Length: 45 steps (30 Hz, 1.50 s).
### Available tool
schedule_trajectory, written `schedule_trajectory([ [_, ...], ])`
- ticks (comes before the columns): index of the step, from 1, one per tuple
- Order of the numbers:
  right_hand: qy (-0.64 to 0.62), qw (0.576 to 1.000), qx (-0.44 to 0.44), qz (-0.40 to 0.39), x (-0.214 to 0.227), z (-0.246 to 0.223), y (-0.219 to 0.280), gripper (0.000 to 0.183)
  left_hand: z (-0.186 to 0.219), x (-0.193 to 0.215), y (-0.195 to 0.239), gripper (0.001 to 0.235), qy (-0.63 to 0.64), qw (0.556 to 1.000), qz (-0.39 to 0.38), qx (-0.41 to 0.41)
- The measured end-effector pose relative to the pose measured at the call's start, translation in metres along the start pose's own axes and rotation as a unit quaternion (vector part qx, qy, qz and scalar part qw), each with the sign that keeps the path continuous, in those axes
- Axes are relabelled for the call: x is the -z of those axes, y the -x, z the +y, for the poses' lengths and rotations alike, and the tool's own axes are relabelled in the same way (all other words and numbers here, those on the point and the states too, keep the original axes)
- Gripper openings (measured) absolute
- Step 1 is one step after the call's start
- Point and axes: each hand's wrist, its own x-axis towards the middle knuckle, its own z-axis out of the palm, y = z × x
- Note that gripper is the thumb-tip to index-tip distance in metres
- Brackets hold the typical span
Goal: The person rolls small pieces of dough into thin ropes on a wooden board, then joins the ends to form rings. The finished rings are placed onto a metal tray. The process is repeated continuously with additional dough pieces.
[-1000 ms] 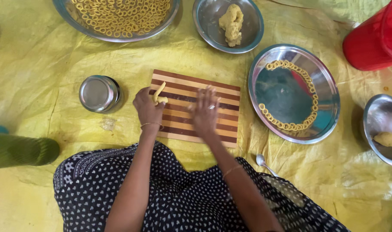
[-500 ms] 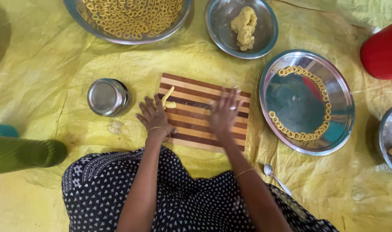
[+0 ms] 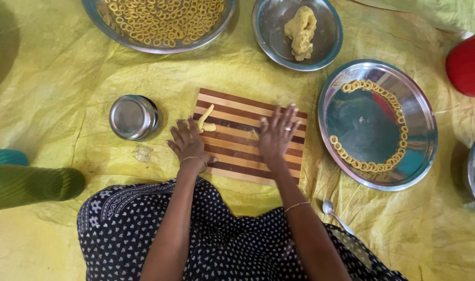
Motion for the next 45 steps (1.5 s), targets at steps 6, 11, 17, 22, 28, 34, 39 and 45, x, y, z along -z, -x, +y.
schedule_trajectory([
  [6,0.012,0.983,0.137,-0.119,-0.003,-0.072,0.067,0.072,0.001,-0.002,-0.001,0.149,-0.011,1.0,-0.013,-0.005],
  [11,0.02,0.998,0.051,-0.042,-0.004,-0.038,0.026,0.069,-0.001,-0.002,0.004,0.15,-0.007,1.0,-0.01,0.003],
  [17,-0.016,0.998,-0.05,-0.039,-0.001,0.03,-0.029,0.069,0.001,0.001,0.002,0.155,0.004,1.0,-0.01,0.017],
  [22,0.026,0.999,-0.015,-0.041,0.002,0.003,-0.029,0.07,-0.002,0.001,-0.001,0.155,0.036,0.999,0.003,0.011],
  [28,0.009,0.986,0.132,-0.102,-0.001,-0.082,0.049,0.07,-0.003,-0.005,-0.001,0.152,0.012,1.0,0.01,0.004],
  [34,0.093,0.992,0.072,0.036,0.002,-0.049,0.019,0.069,-0.01,-0.006,-0.001,0.154,0.029,1.0,-0.003,0.006],
  [39,-0.049,0.997,-0.055,-0.013,0.002,0.028,-0.026,0.071,-0.007,-0.003,-0.004,0.158,0.035,0.999,-0.008,0.016],
  [45,0.154,0.984,0.061,-0.066,-0.013,-0.004,-0.005,0.072,-0.006,-0.007,-0.007,0.159,0.033,0.999,0.009,0.006],
])
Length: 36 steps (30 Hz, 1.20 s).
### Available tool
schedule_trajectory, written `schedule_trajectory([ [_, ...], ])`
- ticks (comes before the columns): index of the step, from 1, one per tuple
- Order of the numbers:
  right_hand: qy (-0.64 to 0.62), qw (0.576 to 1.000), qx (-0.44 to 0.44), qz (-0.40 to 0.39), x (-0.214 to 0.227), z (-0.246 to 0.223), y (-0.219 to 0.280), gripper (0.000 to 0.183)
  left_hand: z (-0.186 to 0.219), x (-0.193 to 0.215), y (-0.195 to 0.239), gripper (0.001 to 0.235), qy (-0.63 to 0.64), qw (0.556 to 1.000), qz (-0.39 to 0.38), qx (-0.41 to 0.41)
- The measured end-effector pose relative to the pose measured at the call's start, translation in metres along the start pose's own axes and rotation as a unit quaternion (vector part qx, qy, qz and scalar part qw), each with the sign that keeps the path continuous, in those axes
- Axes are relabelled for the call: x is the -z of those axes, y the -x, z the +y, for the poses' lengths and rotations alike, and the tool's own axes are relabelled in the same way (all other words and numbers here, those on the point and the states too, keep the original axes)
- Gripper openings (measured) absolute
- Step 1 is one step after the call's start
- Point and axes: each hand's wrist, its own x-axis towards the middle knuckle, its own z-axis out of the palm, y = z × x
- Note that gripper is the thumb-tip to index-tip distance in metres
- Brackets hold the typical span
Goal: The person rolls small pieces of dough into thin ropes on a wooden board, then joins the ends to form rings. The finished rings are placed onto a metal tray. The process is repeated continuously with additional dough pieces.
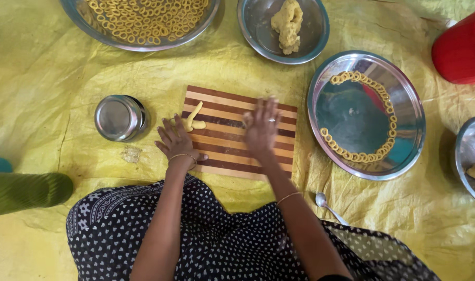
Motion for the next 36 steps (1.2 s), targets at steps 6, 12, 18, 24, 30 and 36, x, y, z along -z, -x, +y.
schedule_trajectory([
  [6,-0.156,0.983,0.079,-0.065,0.032,-0.073,0.053,0.071,-0.002,-0.003,0.005,0.153,-0.022,0.999,0.039,-0.021],
  [12,-0.103,0.994,-0.019,-0.028,0.022,-0.014,0.013,0.07,-0.001,0.001,0.009,0.157,-0.015,1.0,0.008,0.004],
  [18,-0.11,0.991,-0.08,-0.009,0.005,0.057,-0.009,0.069,-0.002,0.008,0.006,0.161,0.001,1.0,-0.01,0.014],
  [24,0.125,0.977,0.11,-0.136,0.019,-0.016,0.029,0.052,0.001,0.004,0.003,0.162,-0.022,1.0,-0.001,0.005],
  [30,-0.133,0.985,0.094,0.056,0.024,-0.057,0.056,0.068,-0.003,0.001,0.006,0.16,-0.034,0.999,-0.001,0.012],
  [36,0.022,0.981,0.0,-0.194,0.025,0.041,0.015,0.048,-0.004,-0.001,0.007,0.16,-0.03,0.999,0.012,0.017],
])
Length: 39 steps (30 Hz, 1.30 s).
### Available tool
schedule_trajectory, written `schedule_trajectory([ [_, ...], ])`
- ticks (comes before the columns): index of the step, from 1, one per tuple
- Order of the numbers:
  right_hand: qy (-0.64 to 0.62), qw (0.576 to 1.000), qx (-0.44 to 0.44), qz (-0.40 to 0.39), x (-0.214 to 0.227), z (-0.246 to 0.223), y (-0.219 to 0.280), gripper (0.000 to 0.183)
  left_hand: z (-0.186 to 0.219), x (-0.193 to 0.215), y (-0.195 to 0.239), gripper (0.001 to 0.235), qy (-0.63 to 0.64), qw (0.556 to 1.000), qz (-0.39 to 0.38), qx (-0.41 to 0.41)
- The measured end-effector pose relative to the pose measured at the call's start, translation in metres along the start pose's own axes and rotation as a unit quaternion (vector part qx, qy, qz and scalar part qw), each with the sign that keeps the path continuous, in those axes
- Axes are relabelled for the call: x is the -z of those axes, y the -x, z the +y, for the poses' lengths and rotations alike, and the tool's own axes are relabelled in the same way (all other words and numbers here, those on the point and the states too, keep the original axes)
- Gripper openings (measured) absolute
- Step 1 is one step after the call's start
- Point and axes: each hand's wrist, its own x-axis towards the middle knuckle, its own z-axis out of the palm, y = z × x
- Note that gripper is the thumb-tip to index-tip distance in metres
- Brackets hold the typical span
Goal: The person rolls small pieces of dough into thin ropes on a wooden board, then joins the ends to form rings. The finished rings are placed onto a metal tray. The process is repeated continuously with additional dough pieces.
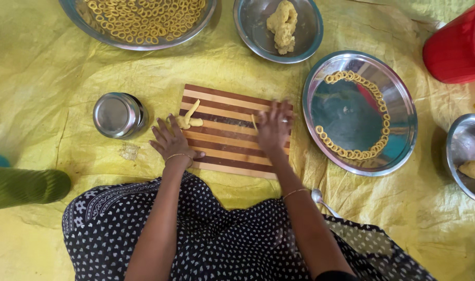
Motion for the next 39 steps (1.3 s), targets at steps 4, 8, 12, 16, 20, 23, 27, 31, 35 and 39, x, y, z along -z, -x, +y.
schedule_trajectory([
  [4,-0.137,0.967,-0.052,0.208,-0.004,0.007,-0.007,0.072,0.002,0.001,-0.002,0.161,0.002,1.0,0.003,0.002],
  [8,-0.101,0.978,0.031,0.181,-0.023,-0.061,0.019,0.074,0.004,-0.001,-0.004,0.159,-0.001,1.0,0.009,0.0],
  [12,-0.145,0.939,0.149,0.275,-0.031,-0.116,0.054,0.068,-0.001,-0.003,0.002,0.155,0.005,1.0,0.019,-0.009],
  [16,-0.082,0.951,0.131,0.269,-0.023,-0.089,0.045,0.059,-0.005,-0.004,0.003,0.155,0.001,1.0,0.024,-0.009],
  [20,-0.036,0.992,0.021,0.12,-0.02,-0.015,0.009,0.046,-0.007,-0.006,0.0,0.156,0.01,1.0,0.022,-0.009],
  [23,-0.238,0.917,-0.008,0.319,-0.03,0.023,0.001,0.065,-0.006,-0.006,-0.002,0.158,0.006,1.0,0.021,-0.007],
  [27,-0.154,0.933,0.062,0.319,-0.036,-0.013,0.006,0.072,-0.003,-0.007,-0.003,0.159,-0.002,1.0,0.025,-0.007],
  [31,-0.082,0.946,0.155,0.271,-0.034,-0.088,0.046,0.069,0.0,-0.008,0.0,0.156,-0.021,0.999,0.034,-0.011],
  [35,-0.201,0.942,0.179,0.198,-0.025,-0.098,0.062,0.07,-0.003,-0.004,0.006,0.154,-0.025,1.0,0.02,0.001],
  [39,-0.058,0.979,0.078,0.178,-0.029,-0.04,0.027,0.062,-0.008,-0.005,0.008,0.154,-0.004,1.0,0.024,0.002],
])
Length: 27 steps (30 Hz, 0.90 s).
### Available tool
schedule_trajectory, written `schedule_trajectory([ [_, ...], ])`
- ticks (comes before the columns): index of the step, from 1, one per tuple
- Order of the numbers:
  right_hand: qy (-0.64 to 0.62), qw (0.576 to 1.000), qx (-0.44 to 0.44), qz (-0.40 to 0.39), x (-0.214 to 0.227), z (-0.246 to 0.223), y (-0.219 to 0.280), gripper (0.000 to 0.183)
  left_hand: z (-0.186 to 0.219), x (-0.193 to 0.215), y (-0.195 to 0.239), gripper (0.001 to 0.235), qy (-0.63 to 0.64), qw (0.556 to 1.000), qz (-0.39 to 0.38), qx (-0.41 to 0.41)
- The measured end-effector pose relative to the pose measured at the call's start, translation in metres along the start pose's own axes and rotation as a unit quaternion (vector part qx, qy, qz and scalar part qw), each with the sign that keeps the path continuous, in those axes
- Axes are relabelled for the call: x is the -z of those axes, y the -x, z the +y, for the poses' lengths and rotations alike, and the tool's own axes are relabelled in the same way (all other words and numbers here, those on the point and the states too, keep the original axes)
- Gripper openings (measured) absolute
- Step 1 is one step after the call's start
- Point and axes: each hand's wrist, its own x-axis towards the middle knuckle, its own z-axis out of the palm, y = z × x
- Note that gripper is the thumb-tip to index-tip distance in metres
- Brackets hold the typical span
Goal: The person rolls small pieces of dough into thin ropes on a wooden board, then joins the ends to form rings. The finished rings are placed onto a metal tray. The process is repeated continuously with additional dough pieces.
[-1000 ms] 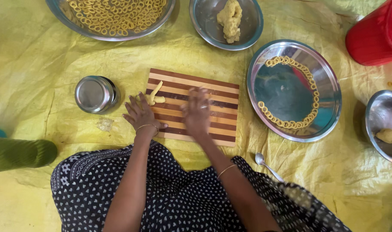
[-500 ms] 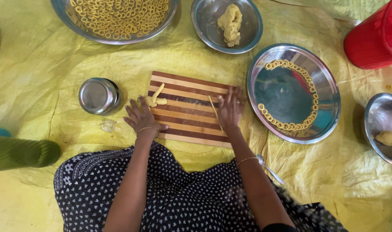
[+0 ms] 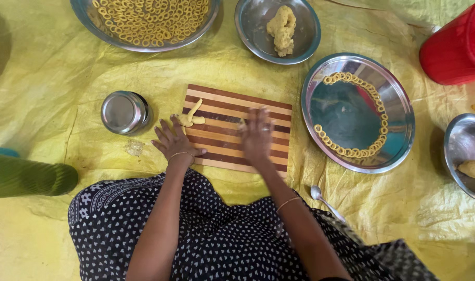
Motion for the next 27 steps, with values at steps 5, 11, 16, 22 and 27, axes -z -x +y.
schedule_trajectory([
  [5,-0.1,0.982,-0.108,0.119,-0.02,0.058,-0.016,0.073,0.003,-0.003,-0.007,0.156,-0.017,1.0,0.003,0.001],
  [11,-0.118,0.989,-0.002,0.09,-0.018,-0.018,0.003,0.076,0.002,-0.008,-0.012,0.159,-0.019,1.0,0.013,-0.008],
  [16,-0.159,0.981,0.091,0.057,-0.007,-0.055,0.02,0.07,0.0,-0.004,-0.005,0.158,-0.017,1.0,0.005,0.003],
  [22,-0.058,0.995,-0.072,0.033,-0.016,0.037,-0.004,0.066,-0.001,-0.003,-0.005,0.157,-0.004,1.0,0.01,0.003],
  [27,-0.123,0.983,-0.124,0.062,-0.014,0.061,-0.007,0.07,0.002,-0.003,-0.008,0.156,-0.009,1.0,0.01,0.003],
])
